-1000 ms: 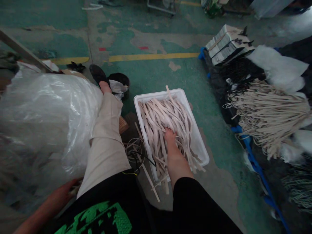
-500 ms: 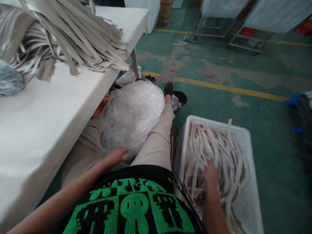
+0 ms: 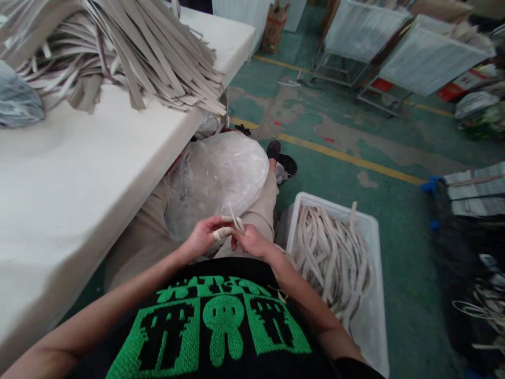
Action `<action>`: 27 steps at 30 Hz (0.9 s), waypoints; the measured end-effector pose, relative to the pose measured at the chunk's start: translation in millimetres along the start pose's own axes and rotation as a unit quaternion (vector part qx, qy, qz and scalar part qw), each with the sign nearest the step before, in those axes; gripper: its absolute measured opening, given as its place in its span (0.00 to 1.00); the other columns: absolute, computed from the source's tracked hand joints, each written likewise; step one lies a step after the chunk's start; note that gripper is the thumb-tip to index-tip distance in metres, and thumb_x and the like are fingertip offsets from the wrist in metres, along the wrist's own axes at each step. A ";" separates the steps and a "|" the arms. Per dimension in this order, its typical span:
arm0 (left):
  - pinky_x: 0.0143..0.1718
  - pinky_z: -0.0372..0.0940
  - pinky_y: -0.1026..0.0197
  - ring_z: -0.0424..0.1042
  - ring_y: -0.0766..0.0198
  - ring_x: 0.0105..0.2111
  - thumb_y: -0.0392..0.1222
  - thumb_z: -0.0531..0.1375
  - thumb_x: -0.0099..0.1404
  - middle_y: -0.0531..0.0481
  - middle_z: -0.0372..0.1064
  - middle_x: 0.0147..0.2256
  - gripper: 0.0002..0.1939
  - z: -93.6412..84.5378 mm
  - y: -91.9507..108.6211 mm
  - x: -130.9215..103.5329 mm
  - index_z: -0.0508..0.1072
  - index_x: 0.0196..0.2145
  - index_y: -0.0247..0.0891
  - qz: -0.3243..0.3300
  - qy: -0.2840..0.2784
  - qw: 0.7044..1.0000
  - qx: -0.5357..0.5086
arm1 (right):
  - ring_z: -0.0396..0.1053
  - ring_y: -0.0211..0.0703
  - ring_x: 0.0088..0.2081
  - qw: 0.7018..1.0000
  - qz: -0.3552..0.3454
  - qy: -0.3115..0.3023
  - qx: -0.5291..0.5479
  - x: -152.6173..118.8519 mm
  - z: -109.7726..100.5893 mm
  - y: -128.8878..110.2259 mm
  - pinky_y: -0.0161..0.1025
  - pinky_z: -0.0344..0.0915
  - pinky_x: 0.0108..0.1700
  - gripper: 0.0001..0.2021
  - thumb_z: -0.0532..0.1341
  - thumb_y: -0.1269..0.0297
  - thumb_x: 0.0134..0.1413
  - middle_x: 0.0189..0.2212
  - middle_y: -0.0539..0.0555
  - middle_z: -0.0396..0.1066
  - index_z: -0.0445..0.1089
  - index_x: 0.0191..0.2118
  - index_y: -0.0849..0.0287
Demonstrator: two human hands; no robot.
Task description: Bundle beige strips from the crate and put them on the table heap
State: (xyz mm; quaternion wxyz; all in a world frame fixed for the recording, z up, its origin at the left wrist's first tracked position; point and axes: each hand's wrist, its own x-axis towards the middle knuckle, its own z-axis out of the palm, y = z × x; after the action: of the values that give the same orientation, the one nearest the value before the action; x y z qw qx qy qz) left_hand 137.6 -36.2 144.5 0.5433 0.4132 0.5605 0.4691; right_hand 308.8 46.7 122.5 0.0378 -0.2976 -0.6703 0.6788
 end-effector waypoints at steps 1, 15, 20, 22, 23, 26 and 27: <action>0.39 0.68 0.59 0.73 0.61 0.32 0.46 0.66 0.58 0.48 0.78 0.32 0.14 -3.8 -0.6 1.6 0.80 0.39 0.35 -0.001 0.026 1.000 -0.006 | 0.58 0.31 0.16 1.000 -0.004 -0.005 0.000 7.1 6.4 -2.4 0.30 0.57 0.20 0.28 0.52 0.39 0.64 0.20 0.49 0.69 0.73 0.39 0.62; 0.36 0.66 0.61 0.73 0.60 0.30 0.49 0.62 0.58 0.51 0.74 0.28 0.12 -33.7 -52.2 40.0 0.76 0.29 0.37 -0.089 0.072 0.985 0.130 | 0.64 0.35 0.20 0.987 0.013 0.122 -0.106 4.8 15.3 41.8 0.33 0.63 0.28 0.20 0.51 0.48 0.66 0.23 0.49 0.72 0.72 0.38 0.59; 0.48 0.64 0.56 0.73 0.50 0.46 0.38 0.61 0.58 0.40 0.77 0.43 0.11 -91.1 -83.4 79.9 0.77 0.39 0.36 -0.131 0.128 0.933 0.310 | 0.64 0.38 0.19 0.975 0.024 0.216 -0.046 11.3 9.3 59.7 0.36 0.63 0.28 0.25 0.48 0.42 0.65 0.22 0.51 0.71 0.71 0.37 0.58; 0.52 0.61 0.54 0.69 0.46 0.54 0.34 0.63 0.55 0.34 0.71 0.53 0.21 -114.1 -95.4 92.4 0.74 0.48 0.34 -0.142 0.176 0.914 0.337 | 0.65 0.39 0.20 0.971 0.028 0.233 -0.037 15.5 7.0 60.6 0.36 0.64 0.28 0.27 0.48 0.39 0.63 0.23 0.51 0.71 0.71 0.38 0.59; 0.53 0.60 0.54 0.67 0.45 0.55 0.33 0.65 0.54 0.32 0.69 0.56 0.25 -123.7 -101.4 97.3 0.72 0.51 0.33 -0.149 0.190 0.907 0.346 | 0.65 0.39 0.20 0.970 0.031 0.237 -0.037 17.4 5.9 60.6 0.37 0.64 0.28 0.27 0.48 0.39 0.63 0.23 0.52 0.72 0.71 0.38 0.59; 0.51 0.60 0.55 0.68 0.45 0.54 0.31 0.66 0.51 0.31 0.70 0.52 0.25 -142.7 -118.0 106.8 0.71 0.49 0.30 -0.156 0.192 0.907 0.342 | 0.66 0.38 0.20 0.970 0.035 0.236 -0.039 21.3 3.8 61.2 0.37 0.65 0.29 0.26 0.49 0.41 0.64 0.24 0.52 0.73 0.71 0.39 0.60; 0.50 0.60 0.56 0.69 0.46 0.53 0.31 0.66 0.51 0.33 0.72 0.49 0.23 -146.3 -122.5 108.6 0.72 0.46 0.30 -0.155 0.183 0.912 0.333 | 0.66 0.38 0.20 0.971 0.036 0.235 -0.039 22.0 3.5 61.9 0.36 0.65 0.28 0.25 0.49 0.42 0.64 0.24 0.52 0.73 0.71 0.39 0.60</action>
State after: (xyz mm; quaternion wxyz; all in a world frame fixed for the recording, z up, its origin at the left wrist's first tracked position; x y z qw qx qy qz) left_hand -9.9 31.4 -3.4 0.3277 0.3850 0.8307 0.2330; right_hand 310.8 47.4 56.8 0.1583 -0.4735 -0.6574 0.5644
